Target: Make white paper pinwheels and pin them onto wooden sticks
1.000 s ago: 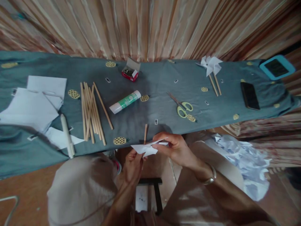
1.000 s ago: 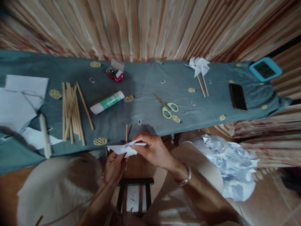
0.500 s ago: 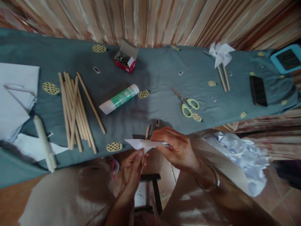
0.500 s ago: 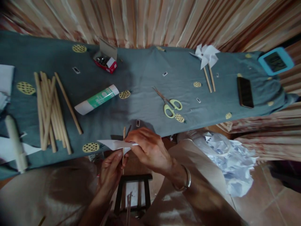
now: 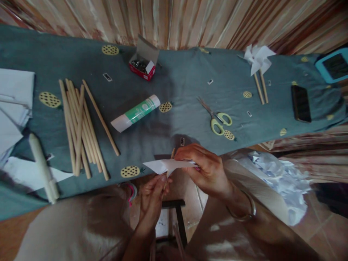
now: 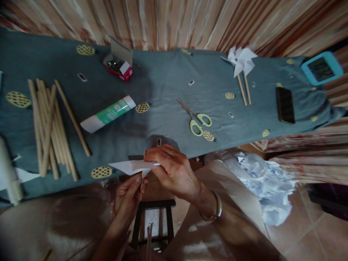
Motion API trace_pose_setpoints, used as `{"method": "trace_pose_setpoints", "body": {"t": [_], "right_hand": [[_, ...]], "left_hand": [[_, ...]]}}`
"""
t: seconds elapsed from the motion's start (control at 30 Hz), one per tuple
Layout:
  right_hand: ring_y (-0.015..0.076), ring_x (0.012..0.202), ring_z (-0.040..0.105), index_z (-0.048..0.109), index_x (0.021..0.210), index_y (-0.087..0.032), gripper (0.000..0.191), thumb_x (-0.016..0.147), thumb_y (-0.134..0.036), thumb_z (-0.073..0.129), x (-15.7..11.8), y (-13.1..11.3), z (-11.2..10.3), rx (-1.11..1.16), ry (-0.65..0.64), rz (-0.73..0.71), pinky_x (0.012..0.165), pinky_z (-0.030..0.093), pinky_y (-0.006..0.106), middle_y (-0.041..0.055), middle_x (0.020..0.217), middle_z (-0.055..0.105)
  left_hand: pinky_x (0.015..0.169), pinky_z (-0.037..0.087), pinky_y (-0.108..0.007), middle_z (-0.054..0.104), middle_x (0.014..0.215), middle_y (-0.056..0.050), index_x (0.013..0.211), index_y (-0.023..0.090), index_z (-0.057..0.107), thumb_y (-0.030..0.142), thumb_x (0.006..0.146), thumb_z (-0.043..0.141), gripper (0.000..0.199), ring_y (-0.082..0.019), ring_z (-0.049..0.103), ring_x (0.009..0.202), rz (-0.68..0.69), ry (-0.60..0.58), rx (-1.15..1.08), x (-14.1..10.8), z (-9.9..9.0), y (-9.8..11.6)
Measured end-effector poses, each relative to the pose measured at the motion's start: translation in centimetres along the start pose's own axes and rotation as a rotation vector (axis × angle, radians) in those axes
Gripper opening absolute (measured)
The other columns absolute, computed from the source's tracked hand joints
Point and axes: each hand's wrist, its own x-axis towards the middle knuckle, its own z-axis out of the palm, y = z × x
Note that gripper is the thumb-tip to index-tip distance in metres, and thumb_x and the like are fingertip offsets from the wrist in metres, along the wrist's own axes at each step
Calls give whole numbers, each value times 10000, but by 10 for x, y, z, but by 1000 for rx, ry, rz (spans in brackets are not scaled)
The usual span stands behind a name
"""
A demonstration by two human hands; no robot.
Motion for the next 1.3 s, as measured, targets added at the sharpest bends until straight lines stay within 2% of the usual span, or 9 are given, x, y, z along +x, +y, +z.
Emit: {"method": "trace_pose_setpoints", "body": {"t": [0.2,0.37,0.57,0.77,1.03,1.17,1.3], "right_hand": [[166,877,708,665,985,-240,162,912,-120,584,1,2,1,-13,4,-13,812,572,304,24,922,752],[163,864,703,665,977,-231,148,909,-120,593,-1,3,1,-9,13,-5,804,567,295,27,914,750],[162,868,703,661,964,-227,148,904,-110,596,-1,2,0,-11,6,-7,812,568,287,27,910,750],[165,905,709,663,982,-226,167,900,-101,588,-1,2,-1,-12,-17,4,837,572,294,32,941,754],[155,885,708,654,968,-210,138,906,-102,594,-1,3,1,-6,-3,-3,817,569,277,37,925,754],[151,876,707,648,977,-224,136,918,-117,588,-1,4,0,-4,-5,5,809,573,282,25,928,751],[151,890,708,644,986,-228,144,920,-116,583,-2,4,0,4,-10,1,818,574,286,23,932,749]], "left_hand": [[491,396,-218,665,589,-36,650,188,770,562,527,869,406,-88,468,495,-7,-1,-12,1,0,-1],[490,410,-211,710,637,-64,684,188,787,538,472,896,423,-89,490,500,-68,32,-40,1,-1,-1],[487,402,-202,696,617,-60,645,187,779,540,470,900,412,-80,479,488,-56,28,-47,1,1,0],[507,381,-184,568,498,-3,633,173,770,561,571,862,403,-75,458,501,-5,-37,6,1,-3,-5],[516,378,-185,568,520,-2,697,156,780,539,668,817,387,-81,461,520,8,-67,22,1,-8,-10],[513,382,-179,575,521,-3,683,157,781,548,650,828,395,-74,454,514,3,-61,15,0,-8,-9],[522,408,-187,663,615,-33,717,165,793,551,609,847,404,-75,476,521,-16,-26,13,0,-8,-10]]}}
